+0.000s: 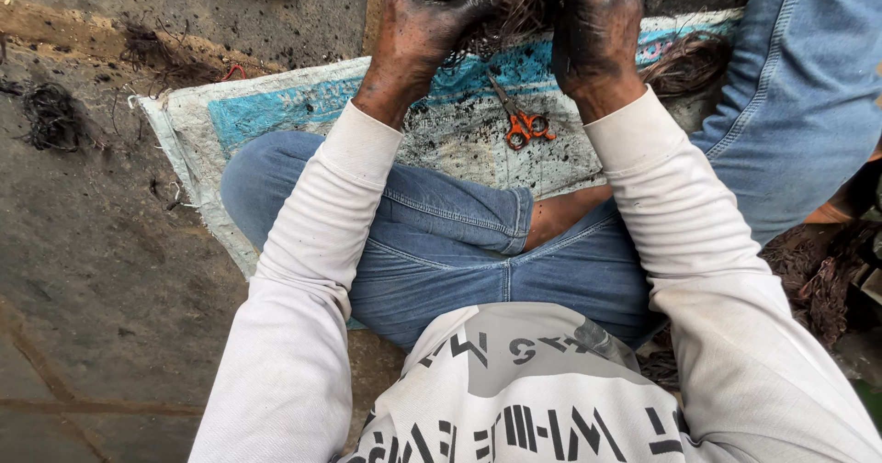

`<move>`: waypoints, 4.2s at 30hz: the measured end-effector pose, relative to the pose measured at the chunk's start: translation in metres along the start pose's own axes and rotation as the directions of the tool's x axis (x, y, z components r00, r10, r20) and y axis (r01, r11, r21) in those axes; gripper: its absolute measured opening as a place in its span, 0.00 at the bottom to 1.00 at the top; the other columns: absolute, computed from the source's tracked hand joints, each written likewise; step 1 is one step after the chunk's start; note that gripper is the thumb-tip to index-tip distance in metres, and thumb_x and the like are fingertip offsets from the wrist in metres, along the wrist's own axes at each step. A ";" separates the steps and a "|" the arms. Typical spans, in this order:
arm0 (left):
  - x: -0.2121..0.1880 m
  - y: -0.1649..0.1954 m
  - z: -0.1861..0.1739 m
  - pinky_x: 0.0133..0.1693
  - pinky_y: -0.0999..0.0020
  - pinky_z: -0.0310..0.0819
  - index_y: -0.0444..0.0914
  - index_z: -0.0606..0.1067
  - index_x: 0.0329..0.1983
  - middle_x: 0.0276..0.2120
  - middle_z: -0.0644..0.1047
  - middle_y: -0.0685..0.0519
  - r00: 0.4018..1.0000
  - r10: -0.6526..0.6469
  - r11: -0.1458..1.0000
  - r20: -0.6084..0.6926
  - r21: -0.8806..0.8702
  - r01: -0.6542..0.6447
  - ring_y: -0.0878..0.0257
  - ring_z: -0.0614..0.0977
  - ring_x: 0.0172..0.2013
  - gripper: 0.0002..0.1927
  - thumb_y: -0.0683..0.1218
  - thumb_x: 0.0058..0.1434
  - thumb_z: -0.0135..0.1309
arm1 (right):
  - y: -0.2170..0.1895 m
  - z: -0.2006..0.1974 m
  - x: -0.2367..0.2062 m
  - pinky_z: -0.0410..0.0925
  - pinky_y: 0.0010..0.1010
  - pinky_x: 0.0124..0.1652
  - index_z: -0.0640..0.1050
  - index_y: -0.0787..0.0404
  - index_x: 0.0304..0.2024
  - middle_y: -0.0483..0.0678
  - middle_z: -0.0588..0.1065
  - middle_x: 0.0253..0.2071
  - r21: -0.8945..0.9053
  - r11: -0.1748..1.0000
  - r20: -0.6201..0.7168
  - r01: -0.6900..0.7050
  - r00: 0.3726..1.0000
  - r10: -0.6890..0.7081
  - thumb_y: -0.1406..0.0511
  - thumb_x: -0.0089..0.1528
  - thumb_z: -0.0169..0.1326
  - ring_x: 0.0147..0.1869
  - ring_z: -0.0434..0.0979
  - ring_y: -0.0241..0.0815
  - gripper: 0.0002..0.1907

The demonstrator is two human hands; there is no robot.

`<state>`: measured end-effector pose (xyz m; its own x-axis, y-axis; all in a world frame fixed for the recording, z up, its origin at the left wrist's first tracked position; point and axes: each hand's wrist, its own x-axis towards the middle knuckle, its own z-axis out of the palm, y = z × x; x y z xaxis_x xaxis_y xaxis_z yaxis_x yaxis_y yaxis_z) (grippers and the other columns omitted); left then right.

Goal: The person sits cross-legged on a mat and cleans a dark fibrous material by hand, picking out debris and occasionally using orange-handled scissors to cut sections. The cleaned material is placed into a nearby basket.

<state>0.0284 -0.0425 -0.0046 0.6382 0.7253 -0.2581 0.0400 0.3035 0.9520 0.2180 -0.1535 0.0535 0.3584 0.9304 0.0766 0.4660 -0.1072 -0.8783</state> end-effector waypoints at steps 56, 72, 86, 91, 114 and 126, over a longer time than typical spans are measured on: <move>0.000 0.074 0.000 0.43 0.57 0.79 0.45 0.85 0.37 0.35 0.84 0.50 0.947 0.312 0.655 0.078 0.704 -0.274 0.55 0.83 0.39 0.14 0.55 0.51 0.70 | -0.035 0.034 0.023 0.75 0.29 0.44 0.82 0.62 0.39 0.46 0.80 0.39 0.664 0.679 0.057 -0.312 0.927 0.371 0.75 0.62 0.63 0.42 0.79 0.37 0.06; 0.009 0.026 0.003 0.47 0.51 0.81 0.48 0.81 0.52 0.55 0.78 0.43 0.957 0.287 0.710 -0.043 0.680 -0.182 0.51 0.84 0.47 0.16 0.59 0.66 0.64 | -0.032 0.030 0.032 0.75 0.31 0.48 0.82 0.63 0.44 0.48 0.80 0.41 0.691 0.670 -0.014 -0.273 0.921 0.389 0.67 0.63 0.66 0.44 0.79 0.39 0.09; 0.008 0.011 0.000 0.46 0.53 0.80 0.47 0.83 0.44 0.49 0.78 0.46 0.907 0.421 0.594 -0.022 0.762 -0.258 0.52 0.82 0.47 0.10 0.43 0.60 0.65 | -0.037 0.028 0.021 0.72 0.32 0.41 0.79 0.60 0.39 0.45 0.79 0.37 0.535 0.792 -0.101 -0.294 0.909 0.405 0.67 0.64 0.63 0.39 0.76 0.38 0.05; 0.010 0.010 -0.006 0.43 0.51 0.79 0.47 0.83 0.37 0.46 0.77 0.45 0.886 0.462 0.521 -0.020 0.815 -0.254 0.50 0.82 0.46 0.07 0.46 0.55 0.68 | -0.028 0.016 -0.049 0.76 0.36 0.43 0.74 0.55 0.46 0.47 0.76 0.40 -0.270 0.962 0.213 0.050 0.977 0.009 0.66 0.72 0.57 0.41 0.79 0.41 0.03; 0.017 0.010 -0.016 0.44 0.49 0.82 0.40 0.83 0.44 0.45 0.79 0.41 0.943 0.318 0.619 -0.099 0.775 -0.127 0.48 0.85 0.41 0.12 0.46 0.58 0.67 | -0.015 0.043 -0.122 0.73 0.52 0.36 0.74 0.60 0.49 0.58 0.79 0.31 -0.869 0.494 0.324 0.005 0.760 0.563 0.56 0.58 0.64 0.36 0.82 0.60 0.22; 0.013 0.020 -0.016 0.43 0.50 0.81 0.41 0.83 0.40 0.48 0.78 0.42 0.924 0.367 0.631 -0.109 0.759 -0.161 0.48 0.84 0.42 0.09 0.46 0.57 0.68 | -0.040 -0.012 -0.106 0.77 0.28 0.39 0.76 0.62 0.57 0.49 0.83 0.40 -0.281 0.666 0.484 -0.691 0.497 0.720 0.68 0.59 0.62 0.38 0.82 0.37 0.23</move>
<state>0.0255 -0.0169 0.0087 0.5208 0.8486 0.0927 0.5058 -0.3942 0.7673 0.1710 -0.2518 0.0857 0.1218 0.5551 -0.8228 0.2906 -0.8126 -0.5051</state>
